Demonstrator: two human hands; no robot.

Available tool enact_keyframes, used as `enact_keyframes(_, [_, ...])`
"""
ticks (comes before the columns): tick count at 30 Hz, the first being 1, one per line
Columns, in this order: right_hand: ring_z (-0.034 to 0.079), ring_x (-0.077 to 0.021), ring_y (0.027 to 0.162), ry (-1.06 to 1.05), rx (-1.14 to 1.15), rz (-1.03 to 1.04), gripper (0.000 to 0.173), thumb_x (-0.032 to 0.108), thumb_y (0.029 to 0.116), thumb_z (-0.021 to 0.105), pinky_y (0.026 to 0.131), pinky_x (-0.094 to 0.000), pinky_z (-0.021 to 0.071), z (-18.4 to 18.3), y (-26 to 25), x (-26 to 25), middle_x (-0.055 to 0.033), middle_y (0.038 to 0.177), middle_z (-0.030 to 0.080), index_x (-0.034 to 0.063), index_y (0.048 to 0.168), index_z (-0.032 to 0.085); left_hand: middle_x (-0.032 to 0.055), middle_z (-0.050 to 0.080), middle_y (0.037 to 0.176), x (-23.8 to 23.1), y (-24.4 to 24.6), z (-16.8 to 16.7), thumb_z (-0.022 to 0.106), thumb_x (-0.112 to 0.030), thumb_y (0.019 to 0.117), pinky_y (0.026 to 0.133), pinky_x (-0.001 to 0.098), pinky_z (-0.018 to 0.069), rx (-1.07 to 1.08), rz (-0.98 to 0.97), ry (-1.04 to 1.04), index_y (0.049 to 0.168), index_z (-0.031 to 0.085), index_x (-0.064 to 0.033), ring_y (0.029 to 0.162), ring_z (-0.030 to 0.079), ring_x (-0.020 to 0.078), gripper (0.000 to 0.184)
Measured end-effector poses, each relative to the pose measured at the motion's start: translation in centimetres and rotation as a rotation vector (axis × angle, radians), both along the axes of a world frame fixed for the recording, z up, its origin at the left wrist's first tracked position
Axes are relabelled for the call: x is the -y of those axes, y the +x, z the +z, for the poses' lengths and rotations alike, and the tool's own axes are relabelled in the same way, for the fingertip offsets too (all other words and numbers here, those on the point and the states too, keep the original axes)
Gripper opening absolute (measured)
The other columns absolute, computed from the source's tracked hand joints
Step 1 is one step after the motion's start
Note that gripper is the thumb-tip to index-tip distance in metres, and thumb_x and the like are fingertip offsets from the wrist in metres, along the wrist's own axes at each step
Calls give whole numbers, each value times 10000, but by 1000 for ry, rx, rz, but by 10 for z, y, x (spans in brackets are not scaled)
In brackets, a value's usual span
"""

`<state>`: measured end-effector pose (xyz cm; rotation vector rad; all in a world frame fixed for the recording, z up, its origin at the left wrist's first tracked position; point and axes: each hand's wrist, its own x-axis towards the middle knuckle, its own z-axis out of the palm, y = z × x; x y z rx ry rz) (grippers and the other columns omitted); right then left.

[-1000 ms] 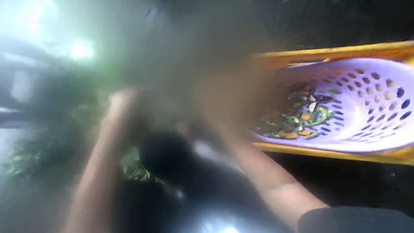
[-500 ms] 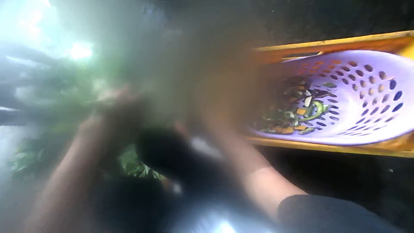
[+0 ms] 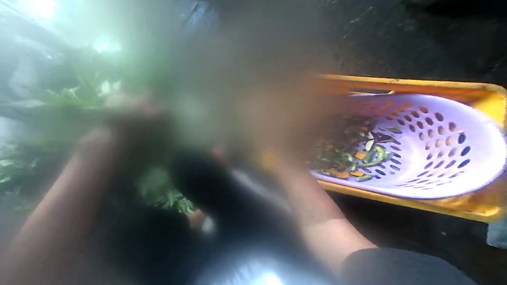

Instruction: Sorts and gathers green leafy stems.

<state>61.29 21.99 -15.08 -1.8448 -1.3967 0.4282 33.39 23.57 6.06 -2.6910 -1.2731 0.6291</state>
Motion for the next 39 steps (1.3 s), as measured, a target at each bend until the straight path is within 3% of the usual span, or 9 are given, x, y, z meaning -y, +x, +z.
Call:
enact_keyframes(5, [402, -369, 1446, 28, 226, 445, 370, 184, 1005, 602, 1159, -566, 315, 97, -39, 23, -185, 1512, 495, 78, 1358, 626, 201, 627, 983, 5, -3, 1, 689, -78, 935, 602, 583, 489, 145, -107, -11, 1163, 714, -167, 735, 644, 424, 247])
enact_keyframes(8, [666, -311, 1078, 604, 205, 319, 192, 149, 951, 572, 958, -560, 476, 29, -53, -11, -118, 1093, 720, 82, 1015, 741, 191, 633, 954, 10, -6, 6, 683, -77, 923, 547, 565, 488, 184, -180, 56, 1123, 716, -149, 689, 647, 408, 215])
enact_keyframes(11, [614, -408, 1201, 51, 108, 524, 251, 21, 1014, 521, 1008, -553, 458, 69, -23, 5, -238, 1227, 681, -66, 1195, 671, 248, 654, 1022, 17, -8, 22, 673, -48, 955, 606, 626, 497, 149, -70, 17, 1178, 724, -127, 749, 665, 478, 242])
enact_keyframes(14, [651, -387, 1100, 143, 218, 459, 230, 93, 1015, 497, 846, -528, 512, 5, -23, -20, -184, 1130, 704, 29, 1119, 692, 211, 635, 963, 10, -37, 1, 672, -100, 940, 608, 607, 488, 172, -110, 2, 1149, 715, -174, 764, 650, 443, 226])
enact_keyframes(22, [566, -391, 1304, -538, -54, 203, 330, 67, 1065, 386, 1051, -571, 457, 5, 23, -20, -249, 1465, 519, -46, 1329, 549, 233, 672, 1032, 21, -73, 11, 754, 48, 786, 685, 674, 509, 336, -22, 8, 1155, 703, -64, 891, 678, 485, 389])
enact_keyframes(27, [392, -449, 1437, -506, -115, 247, 723, 152, 936, 679, 1116, -646, 359, 3, 8, -7, -265, 1572, 382, 61, 1579, 360, 239, 690, 1055, 12, -95, -14, 756, 44, 789, 745, 673, 526, 420, 69, 6, 1131, 700, -29, 919, 688, 479, 355])
enact_keyframes(32, [614, -298, 1119, -553, -1065, 224, 401, 126, 1080, 440, 848, -489, 556, 101, -39, 40, -156, 1335, 553, 75, 1477, 417, 213, 686, 1017, 5, -84, -26, 732, -20, 825, 739, 664, 520, 476, 55, -14, 1136, 693, -47, 899, 684, 453, 314])
enact_keyframes(37, [669, -329, 1137, -263, -1793, 968, 602, 227, 1049, 520, 787, -475, 606, 2, -63, 22, -179, 1403, 589, 185, 1584, 246, 214, 688, 1056, 6, -73, -28, 738, -19, 835, 790, 660, 532, 508, 90, -3, 1165, 686, -37, 943, 686, 443, 334])
enact_keyframes(39, [703, -177, 947, -217, -1762, 863, 380, 110, 1083, 415, 724, -309, 595, 51, -68, 35, -121, 1200, 672, 61, 1458, 387, 215, 685, 1040, 8, -70, -28, 733, -31, 848, 779, 652, 533, 516, 79, -3, 1165, 682, -34, 928, 686, 442, 322])
